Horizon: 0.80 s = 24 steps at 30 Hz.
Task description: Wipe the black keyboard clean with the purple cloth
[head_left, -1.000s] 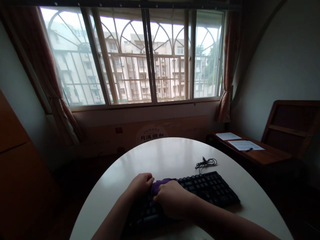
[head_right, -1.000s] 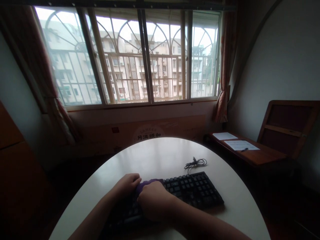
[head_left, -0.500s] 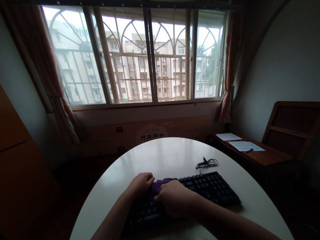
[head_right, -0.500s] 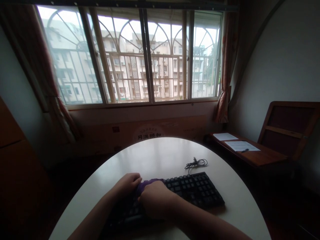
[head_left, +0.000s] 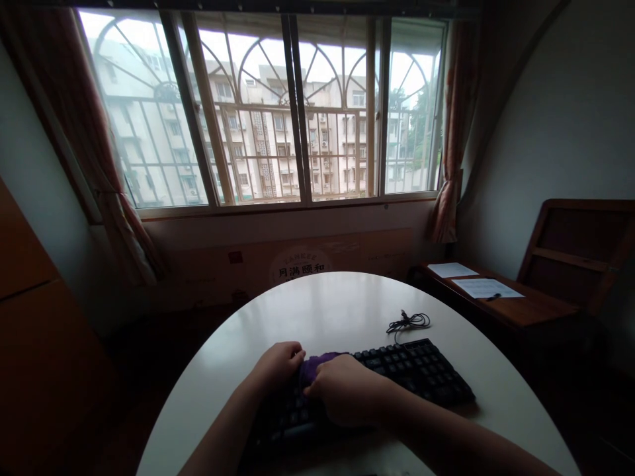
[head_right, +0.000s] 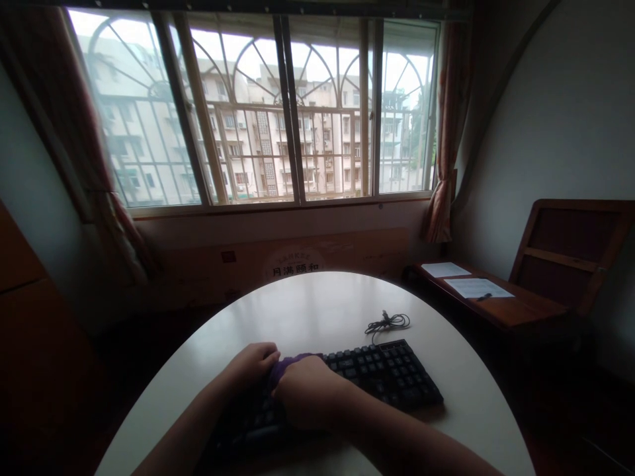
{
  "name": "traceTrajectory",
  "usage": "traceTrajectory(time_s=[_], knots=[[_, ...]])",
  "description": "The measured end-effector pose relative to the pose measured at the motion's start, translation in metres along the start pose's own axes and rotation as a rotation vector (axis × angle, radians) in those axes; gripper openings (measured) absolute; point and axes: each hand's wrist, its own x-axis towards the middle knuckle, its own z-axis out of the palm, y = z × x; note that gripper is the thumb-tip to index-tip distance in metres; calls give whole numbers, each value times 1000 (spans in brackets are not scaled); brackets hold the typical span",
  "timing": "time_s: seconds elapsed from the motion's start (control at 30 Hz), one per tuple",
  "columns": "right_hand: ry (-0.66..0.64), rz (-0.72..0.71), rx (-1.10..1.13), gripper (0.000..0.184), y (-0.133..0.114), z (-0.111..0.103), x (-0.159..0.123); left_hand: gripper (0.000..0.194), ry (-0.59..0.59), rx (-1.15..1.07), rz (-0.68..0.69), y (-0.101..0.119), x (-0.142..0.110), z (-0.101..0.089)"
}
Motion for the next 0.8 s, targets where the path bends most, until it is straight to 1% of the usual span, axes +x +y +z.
traceTrajectory(time_s=[0.1, 0.2, 0.43, 0.63, 0.73, 0.8], knots=[[17, 4, 36, 29, 2, 0, 1, 32, 0, -5, 0, -1, 0, 0], [17, 13, 60, 30, 7, 5, 2, 33, -4, -18, -3, 1, -2, -2], [69, 16, 135, 48, 16, 17, 3, 32, -25, -18, 19, 8, -7, -6], [50, 18, 122, 55, 19, 23, 3, 31, -34, -31, -1, 11, -9, -7], [40, 23, 122, 55, 18, 21, 2, 30, -29, -22, 8, 9, -9, -6], [29, 36, 120, 50, 16, 18, 2, 30, -27, -15, 16, 8, -8, -4]])
